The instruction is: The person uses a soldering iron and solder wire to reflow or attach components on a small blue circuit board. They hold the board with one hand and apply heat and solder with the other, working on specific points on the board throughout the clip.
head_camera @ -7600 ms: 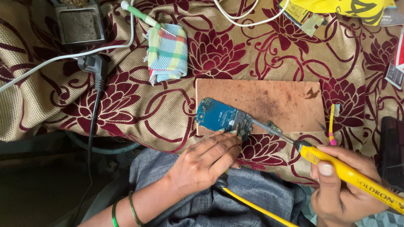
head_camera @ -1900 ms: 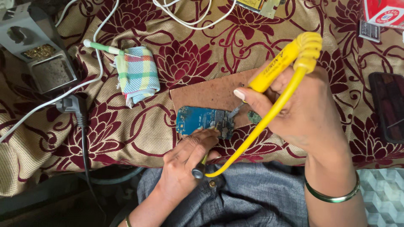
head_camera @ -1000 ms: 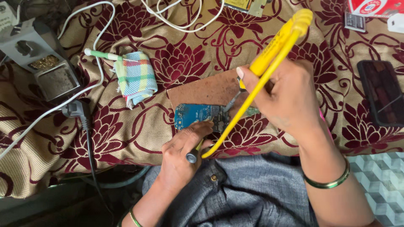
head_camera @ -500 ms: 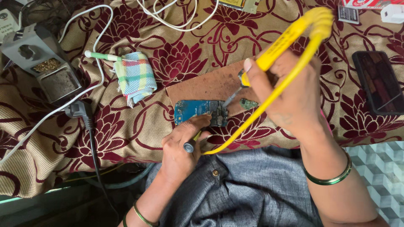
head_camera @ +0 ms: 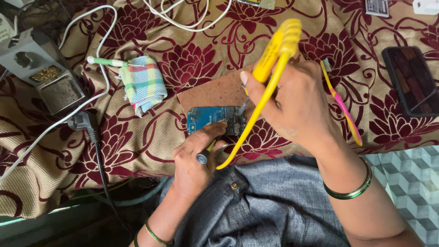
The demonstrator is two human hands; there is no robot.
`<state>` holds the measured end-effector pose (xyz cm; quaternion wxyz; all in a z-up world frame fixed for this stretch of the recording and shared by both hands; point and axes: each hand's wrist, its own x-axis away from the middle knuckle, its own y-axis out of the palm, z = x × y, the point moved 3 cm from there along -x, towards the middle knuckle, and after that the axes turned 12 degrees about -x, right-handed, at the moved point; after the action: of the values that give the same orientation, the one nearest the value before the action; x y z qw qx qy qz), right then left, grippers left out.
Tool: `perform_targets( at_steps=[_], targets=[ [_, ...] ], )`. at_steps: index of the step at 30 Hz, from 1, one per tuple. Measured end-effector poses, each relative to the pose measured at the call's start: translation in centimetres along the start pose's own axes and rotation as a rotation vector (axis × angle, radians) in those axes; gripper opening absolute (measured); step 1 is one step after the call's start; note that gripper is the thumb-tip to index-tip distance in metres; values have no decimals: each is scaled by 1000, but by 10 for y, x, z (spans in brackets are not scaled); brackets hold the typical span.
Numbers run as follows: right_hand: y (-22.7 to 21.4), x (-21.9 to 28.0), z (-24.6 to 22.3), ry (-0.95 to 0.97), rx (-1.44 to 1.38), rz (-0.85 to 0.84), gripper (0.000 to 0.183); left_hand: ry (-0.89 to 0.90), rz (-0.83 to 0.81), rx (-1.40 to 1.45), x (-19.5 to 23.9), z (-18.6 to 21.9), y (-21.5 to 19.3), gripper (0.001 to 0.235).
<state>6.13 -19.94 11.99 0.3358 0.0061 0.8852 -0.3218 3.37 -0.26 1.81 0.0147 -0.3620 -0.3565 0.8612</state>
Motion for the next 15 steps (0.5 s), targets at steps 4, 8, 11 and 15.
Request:
perform_targets(
  at_steps=[4,8,11,15],
  targets=[
    [0,-4,0,-36,-124,-150,28,-8,-13,-14,0,0,-1,19],
    [2,-11,5,-16,-54,-141,25,-8,-9,-35,-2,1,-1,19],
    [5,-10,9,54,22,-30,25,-15,-8,-23,-3,1,-1,19],
    [4,-2,9,151,-3,69,22,-23,-12,-28,-3,0,-1,18]
  ],
)
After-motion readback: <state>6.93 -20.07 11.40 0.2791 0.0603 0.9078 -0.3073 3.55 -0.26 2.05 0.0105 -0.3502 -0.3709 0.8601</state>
